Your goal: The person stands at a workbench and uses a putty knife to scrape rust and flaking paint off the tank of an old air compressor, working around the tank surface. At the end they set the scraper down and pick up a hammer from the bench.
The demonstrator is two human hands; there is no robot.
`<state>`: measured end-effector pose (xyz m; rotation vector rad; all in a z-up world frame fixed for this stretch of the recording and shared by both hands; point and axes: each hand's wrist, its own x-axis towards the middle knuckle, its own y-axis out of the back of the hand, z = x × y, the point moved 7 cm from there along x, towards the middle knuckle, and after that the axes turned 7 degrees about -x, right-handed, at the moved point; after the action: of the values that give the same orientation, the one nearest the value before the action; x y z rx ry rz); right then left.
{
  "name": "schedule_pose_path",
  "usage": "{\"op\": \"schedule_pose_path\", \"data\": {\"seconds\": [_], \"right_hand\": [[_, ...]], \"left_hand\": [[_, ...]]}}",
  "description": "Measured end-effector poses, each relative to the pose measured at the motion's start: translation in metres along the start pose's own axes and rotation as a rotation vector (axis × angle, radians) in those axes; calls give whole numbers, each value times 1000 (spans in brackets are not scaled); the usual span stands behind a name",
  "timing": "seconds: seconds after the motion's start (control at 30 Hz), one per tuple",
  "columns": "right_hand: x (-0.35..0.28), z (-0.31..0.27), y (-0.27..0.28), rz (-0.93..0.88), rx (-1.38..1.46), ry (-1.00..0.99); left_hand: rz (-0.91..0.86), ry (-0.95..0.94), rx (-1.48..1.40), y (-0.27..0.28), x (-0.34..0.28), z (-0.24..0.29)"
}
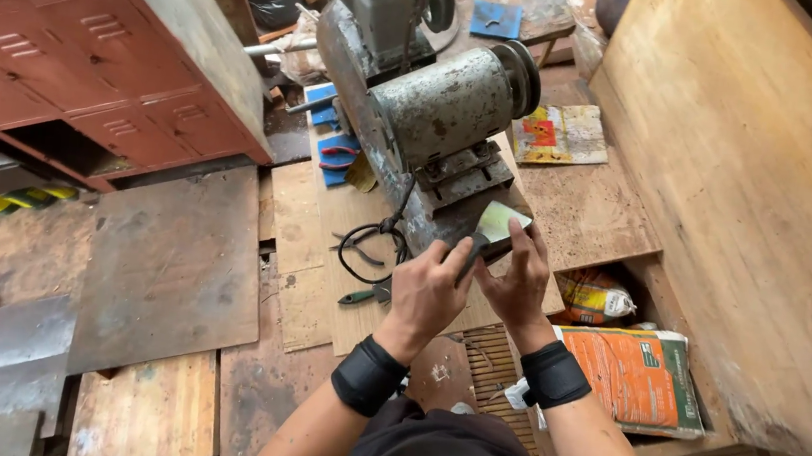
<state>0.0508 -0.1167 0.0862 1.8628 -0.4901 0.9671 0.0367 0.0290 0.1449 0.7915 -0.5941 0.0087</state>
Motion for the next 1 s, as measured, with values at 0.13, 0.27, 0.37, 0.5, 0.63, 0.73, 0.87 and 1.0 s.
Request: {"op": "schedule_pose_path", "data": {"seconds": [0.13,0.27,0.37,0.5,0.63,0.73,0.87,1.0], "right_hand": [[-6,2,-15,-69,41,-20],[-6,12,-17,-142,73,-318],[-7,5,-16,-112,-52,-246],[-29,23,-35,-104,-212,-221],[12,12,-11,-211,-51,-393],[20,20,-5,-265,88,-465],[30,35,-9,-334,268,-497],[30,41,-12,-412,387,-469]], "left_hand": [[-30,-83,-103,-29,1,-16],[-185,-179,-249,-32,5,-22],[-264,-234,-346,-31,2,-34],[-256,-265,-371,-10,8,-35],[-283,-161,-283,-42,1,-59],[-309,-49,-194,-63,1,-71],[-306,-85,-68,-82,8,-62],[-369,51,-105,-84,10,-48]]}}
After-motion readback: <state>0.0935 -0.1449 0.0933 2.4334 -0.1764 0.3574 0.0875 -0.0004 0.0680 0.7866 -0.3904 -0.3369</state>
